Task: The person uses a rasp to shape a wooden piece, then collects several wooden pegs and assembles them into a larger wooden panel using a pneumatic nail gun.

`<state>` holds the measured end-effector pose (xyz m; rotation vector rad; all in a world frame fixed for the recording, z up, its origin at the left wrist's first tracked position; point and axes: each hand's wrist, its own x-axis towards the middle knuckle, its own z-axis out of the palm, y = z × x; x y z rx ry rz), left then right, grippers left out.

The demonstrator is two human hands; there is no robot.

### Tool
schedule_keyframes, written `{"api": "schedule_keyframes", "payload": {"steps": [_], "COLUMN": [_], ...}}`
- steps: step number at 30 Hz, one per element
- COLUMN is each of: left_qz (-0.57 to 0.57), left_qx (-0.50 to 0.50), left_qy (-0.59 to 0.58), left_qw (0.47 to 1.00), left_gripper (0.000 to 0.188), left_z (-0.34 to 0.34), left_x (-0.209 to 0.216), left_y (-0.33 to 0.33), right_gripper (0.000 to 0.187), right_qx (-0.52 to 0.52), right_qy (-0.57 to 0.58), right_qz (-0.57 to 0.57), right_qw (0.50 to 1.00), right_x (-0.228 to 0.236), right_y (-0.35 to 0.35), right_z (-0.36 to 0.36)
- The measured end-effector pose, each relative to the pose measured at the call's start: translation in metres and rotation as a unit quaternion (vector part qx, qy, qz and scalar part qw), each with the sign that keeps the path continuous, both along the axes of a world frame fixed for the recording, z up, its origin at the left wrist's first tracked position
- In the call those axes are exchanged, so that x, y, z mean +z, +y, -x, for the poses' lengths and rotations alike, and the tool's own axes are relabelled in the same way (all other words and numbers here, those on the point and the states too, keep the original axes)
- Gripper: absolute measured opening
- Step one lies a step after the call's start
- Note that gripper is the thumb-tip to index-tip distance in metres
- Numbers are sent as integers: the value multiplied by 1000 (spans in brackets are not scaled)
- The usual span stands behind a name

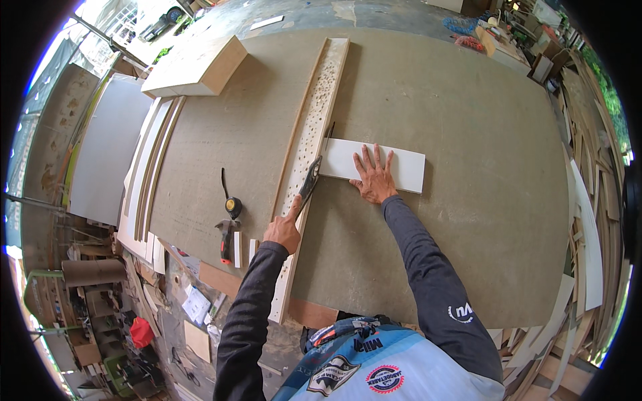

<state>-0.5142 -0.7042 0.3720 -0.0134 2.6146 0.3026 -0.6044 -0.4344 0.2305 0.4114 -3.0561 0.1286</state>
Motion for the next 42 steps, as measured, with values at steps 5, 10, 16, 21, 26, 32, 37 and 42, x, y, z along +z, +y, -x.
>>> {"api": "schedule_keyframes", "payload": {"steps": [5, 10, 16, 21, 26, 32, 37, 42], "left_qz": [16, 21, 27, 34, 35, 30, 40, 39], "left_qx": [-27, -4, 1, -3, 2, 15, 17, 21], "left_qy": [32, -19, -22, -14, -6, -14, -21, -26], "left_qw": [999, 1000, 999, 999, 999, 999, 999, 999], "left_gripper": [93, 92, 91, 91, 91, 90, 89, 88], "left_z": [4, 13, 18, 23, 27, 34, 39, 45], "left_x": [-6, 2, 3, 1, 1, 2, 2, 1], "left_y": [-2, 5, 7, 9, 13, 16, 18, 18], "right_gripper": [75, 75, 75, 75, 75, 76, 77, 77], "right_qx": [-1, -4, -2, -1, -1, -4, -4, -4], "right_qy": [0, -4, -12, -2, 1, -10, -9, -10], "right_qz": [-5, -14, -6, -3, -5, -11, -3, 6], "right_qw": [1000, 1000, 1000, 1000, 1000, 1000, 1000, 1000], "right_x": [1, 1, 3, 1, -3, 0, 2, 2], "right_y": [1, 3, 5, 7, 10, 11, 13, 15], "right_z": [5, 9, 14, 20, 26, 31, 37, 41]}}
